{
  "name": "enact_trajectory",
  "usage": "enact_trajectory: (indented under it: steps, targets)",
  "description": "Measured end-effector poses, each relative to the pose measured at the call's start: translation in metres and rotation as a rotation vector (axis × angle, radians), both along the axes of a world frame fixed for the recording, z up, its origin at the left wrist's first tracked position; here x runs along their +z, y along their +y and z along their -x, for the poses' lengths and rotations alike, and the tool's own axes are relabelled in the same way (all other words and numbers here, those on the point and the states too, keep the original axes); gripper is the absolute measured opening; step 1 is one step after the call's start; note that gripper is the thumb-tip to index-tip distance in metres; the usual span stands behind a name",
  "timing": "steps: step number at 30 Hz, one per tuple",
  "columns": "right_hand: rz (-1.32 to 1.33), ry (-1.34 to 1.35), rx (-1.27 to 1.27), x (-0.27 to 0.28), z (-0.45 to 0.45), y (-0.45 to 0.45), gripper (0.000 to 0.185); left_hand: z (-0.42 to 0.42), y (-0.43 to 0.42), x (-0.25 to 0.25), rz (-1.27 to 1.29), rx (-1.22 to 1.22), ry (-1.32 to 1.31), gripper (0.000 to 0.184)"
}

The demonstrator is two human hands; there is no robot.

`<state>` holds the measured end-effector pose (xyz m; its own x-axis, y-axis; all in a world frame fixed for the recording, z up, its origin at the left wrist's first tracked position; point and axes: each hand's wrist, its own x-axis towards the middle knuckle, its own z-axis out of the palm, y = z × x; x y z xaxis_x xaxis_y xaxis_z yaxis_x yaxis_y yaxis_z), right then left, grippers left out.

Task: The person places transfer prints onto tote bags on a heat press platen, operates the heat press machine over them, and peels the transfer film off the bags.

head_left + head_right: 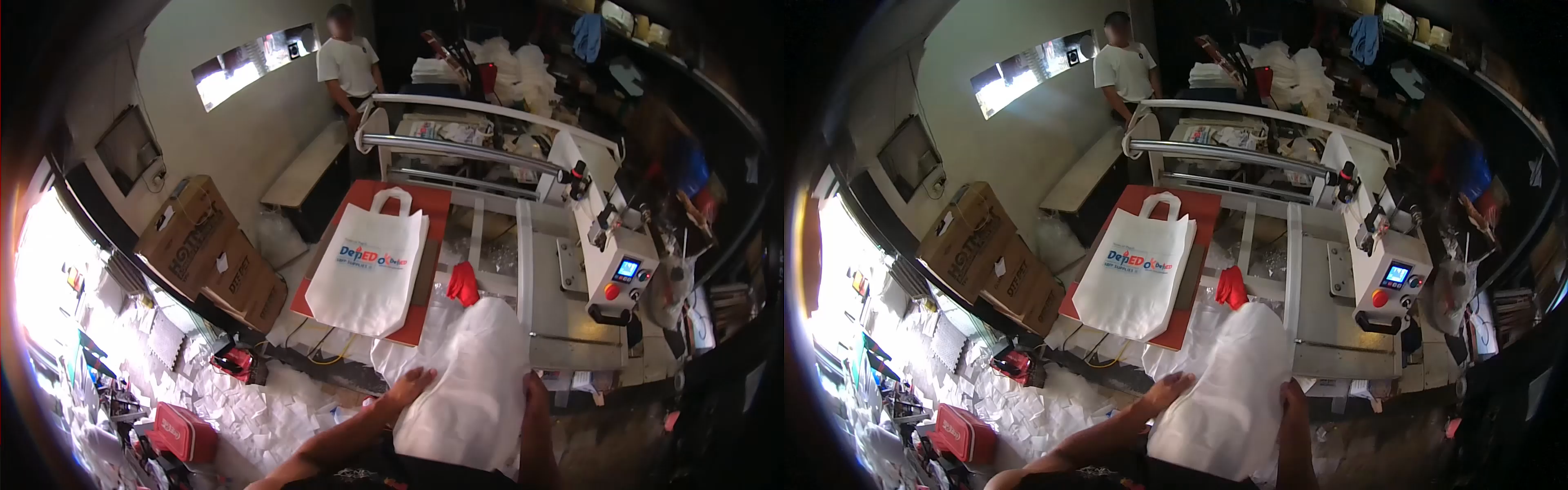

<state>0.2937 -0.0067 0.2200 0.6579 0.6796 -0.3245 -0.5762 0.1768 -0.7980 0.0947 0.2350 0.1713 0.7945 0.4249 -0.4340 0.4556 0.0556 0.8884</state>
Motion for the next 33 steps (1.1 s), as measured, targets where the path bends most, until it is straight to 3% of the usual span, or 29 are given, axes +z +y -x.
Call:
enact_trajectory:
  steps: [1, 3, 5, 6, 7, 8, 11, 12, 14, 20, 22, 27, 30, 32, 33]
  targets:
    - [0.061, -0.039, -0.001, -0.013, -0.012, -0.009, 0.051, -0.006, 0.010, -0.004, -0.105, -0.053, -0.064, 0.061]
    - [0.121, -0.138, -0.045, 0.025, -0.001, -0.005, 0.048, -0.015, 0.014, 0.044, -0.277, 0.087, -0.235, 0.057]
    - [0.108, -0.136, -0.170, 0.048, 0.005, 0.002, 0.031, -0.024, 0.039, 0.067, -0.355, 0.073, -0.257, 0.051]
    - [0.104, -0.146, -0.158, 0.047, -0.006, -0.001, 0.031, -0.024, 0.043, 0.083, -0.361, 0.179, -0.330, 0.046]
    - [0.422, -0.594, -0.090, 0.043, -0.024, -0.006, 0.025, -0.019, 0.042, 0.118, -0.367, 0.282, -0.401, 0.042]
    - [0.735, -1.043, -0.024, 0.042, -0.034, -0.006, 0.027, -0.009, 0.050, 0.158, -0.407, 0.197, -0.332, 0.035]
    - [0.553, -1.116, -0.106, 0.073, -0.021, 0.023, 0.038, 0.006, 0.053, 0.199, -0.553, 0.240, -0.456, 0.032]
    - [0.556, -1.123, -0.096, 0.083, -0.016, 0.031, 0.038, 0.013, 0.059, 0.210, -0.614, 0.280, -0.390, 0.031]
    - [0.309, -1.077, -0.222, 0.098, -0.004, 0.048, 0.037, 0.020, 0.084, 0.203, -0.624, 0.344, -0.390, 0.032]
    - [-0.068, -1.000, -0.138, 0.127, 0.028, 0.106, 0.035, 0.045, 0.149, 0.153, -0.718, 0.481, -0.421, 0.030]
    - [-0.160, -0.951, -0.074, 0.120, 0.042, 0.118, 0.037, 0.060, 0.167, 0.137, -0.439, 0.498, -0.466, 0.033]
    - [-0.091, -0.873, -0.068, 0.119, 0.051, 0.179, 0.049, 0.085, 0.223, 0.138, -0.468, 0.508, -0.502, 0.036]
    - [0.013, -0.895, -0.153, 0.114, 0.053, 0.228, 0.041, 0.090, 0.265, 0.132, -0.359, 0.517, -0.558, 0.031]
    - [0.215, -0.991, -0.144, 0.102, 0.035, 0.267, 0.031, 0.082, 0.285, 0.156, -0.736, 0.542, -0.455, 0.029]
    - [0.305, -1.027, -0.071, 0.096, 0.017, 0.289, 0.026, 0.068, 0.315, 0.136, -0.751, 0.468, -0.475, 0.044]
